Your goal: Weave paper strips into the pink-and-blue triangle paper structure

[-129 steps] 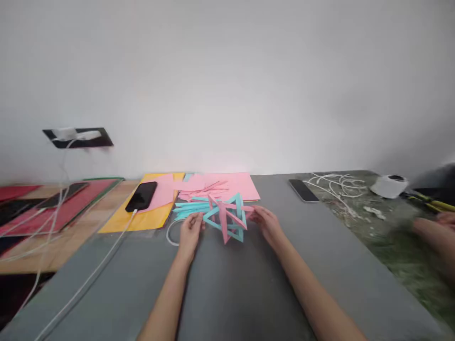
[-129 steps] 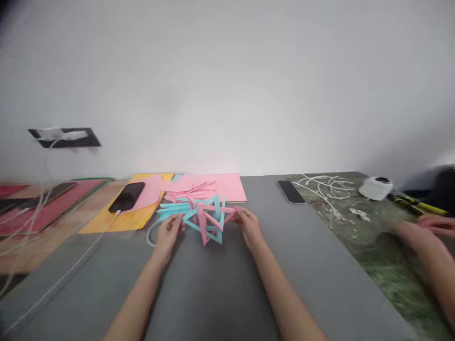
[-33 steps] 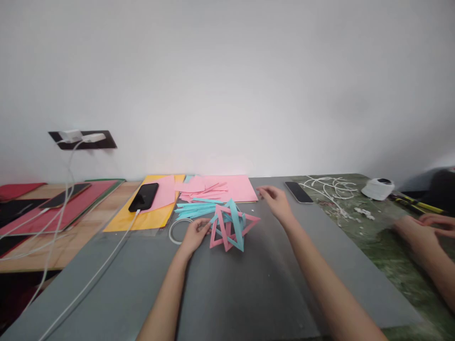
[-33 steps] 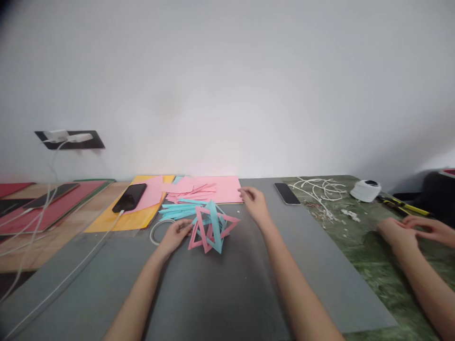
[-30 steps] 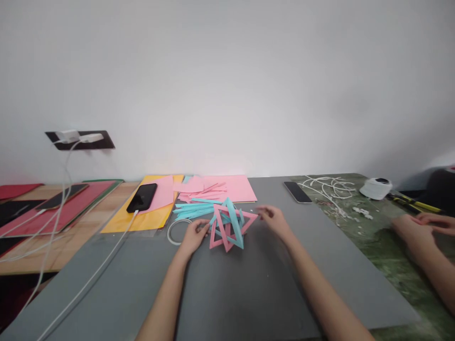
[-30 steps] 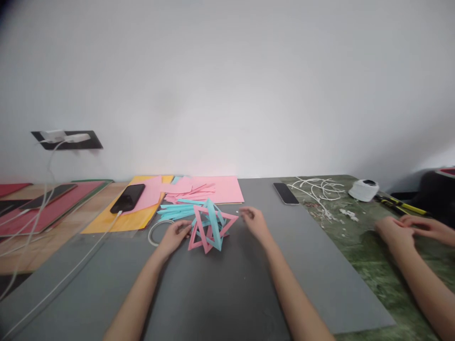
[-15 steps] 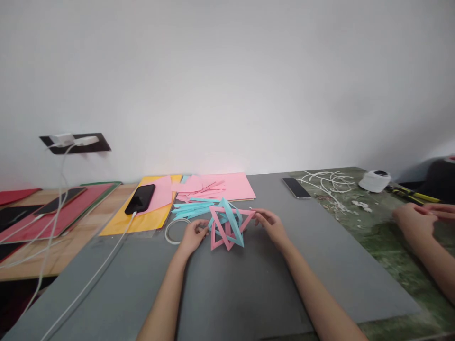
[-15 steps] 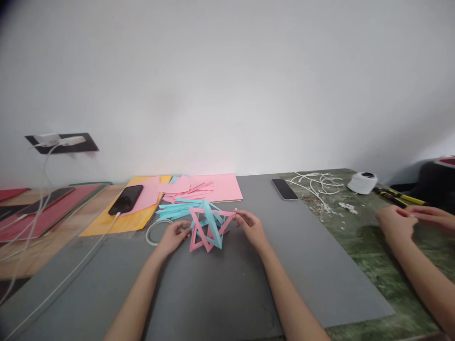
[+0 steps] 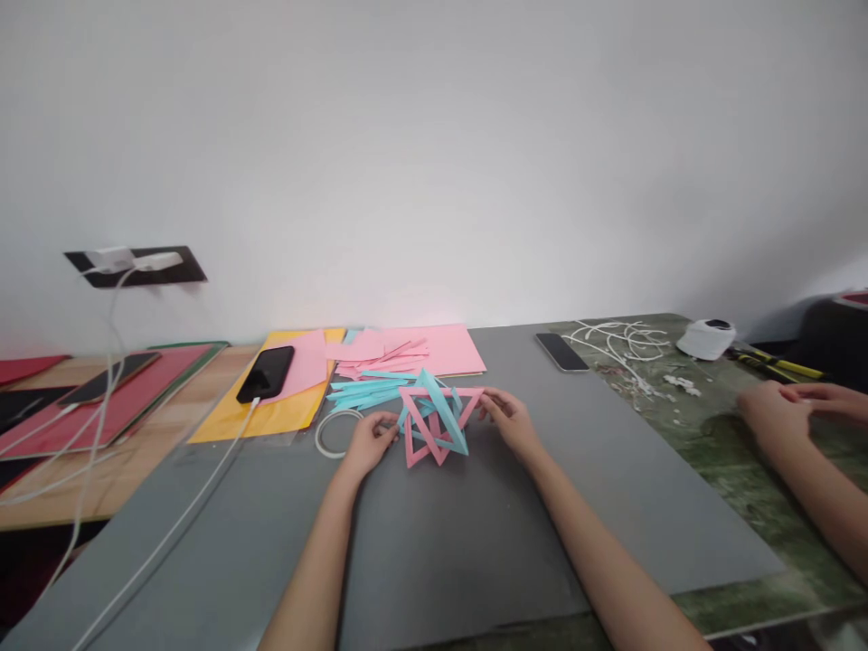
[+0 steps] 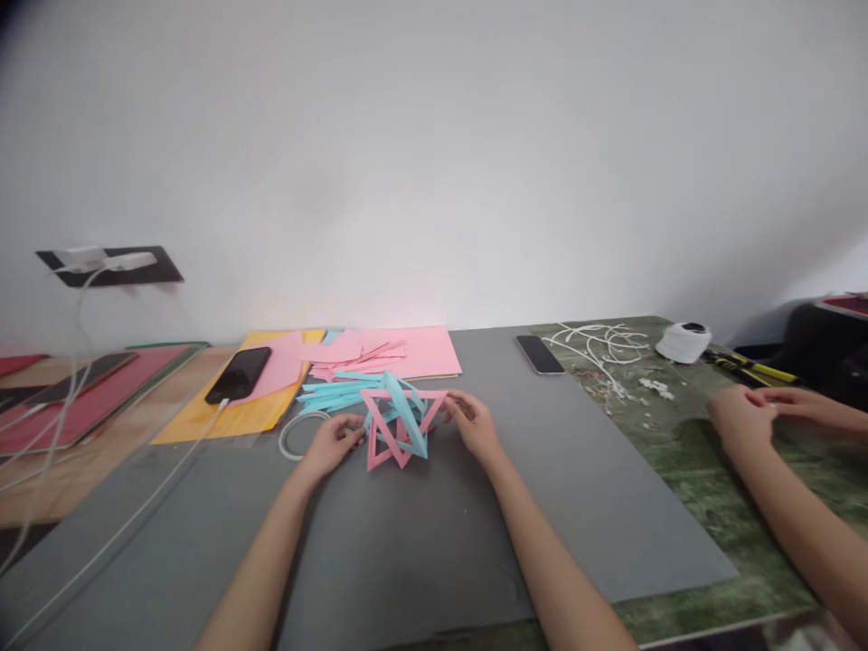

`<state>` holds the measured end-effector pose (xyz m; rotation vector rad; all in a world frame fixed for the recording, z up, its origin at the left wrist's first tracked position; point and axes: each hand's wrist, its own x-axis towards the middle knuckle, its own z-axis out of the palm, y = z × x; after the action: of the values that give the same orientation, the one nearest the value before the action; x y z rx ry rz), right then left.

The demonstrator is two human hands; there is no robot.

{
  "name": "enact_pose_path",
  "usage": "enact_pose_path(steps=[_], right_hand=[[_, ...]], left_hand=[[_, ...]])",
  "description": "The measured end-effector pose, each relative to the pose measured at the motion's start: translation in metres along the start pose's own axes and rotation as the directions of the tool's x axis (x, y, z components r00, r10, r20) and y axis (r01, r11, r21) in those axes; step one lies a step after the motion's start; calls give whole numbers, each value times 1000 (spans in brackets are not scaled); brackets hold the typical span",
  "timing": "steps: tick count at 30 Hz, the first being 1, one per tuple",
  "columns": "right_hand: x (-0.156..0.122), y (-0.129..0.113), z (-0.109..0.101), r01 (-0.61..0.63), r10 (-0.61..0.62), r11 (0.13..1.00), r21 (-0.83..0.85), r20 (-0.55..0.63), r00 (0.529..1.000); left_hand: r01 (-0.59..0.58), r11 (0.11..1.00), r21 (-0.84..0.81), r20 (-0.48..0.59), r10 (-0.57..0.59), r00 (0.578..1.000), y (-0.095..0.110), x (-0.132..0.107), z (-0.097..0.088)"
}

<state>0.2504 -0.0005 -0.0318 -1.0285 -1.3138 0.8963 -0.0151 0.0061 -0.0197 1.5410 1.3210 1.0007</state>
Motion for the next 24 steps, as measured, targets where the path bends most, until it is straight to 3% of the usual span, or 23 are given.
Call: enact_pose_path(steps=[24], right_hand=[[-4, -5, 2, -18, 17, 1000, 17, 40, 999]], left_hand=[[-23, 999, 35, 5, 23, 1000, -1, 1, 1]])
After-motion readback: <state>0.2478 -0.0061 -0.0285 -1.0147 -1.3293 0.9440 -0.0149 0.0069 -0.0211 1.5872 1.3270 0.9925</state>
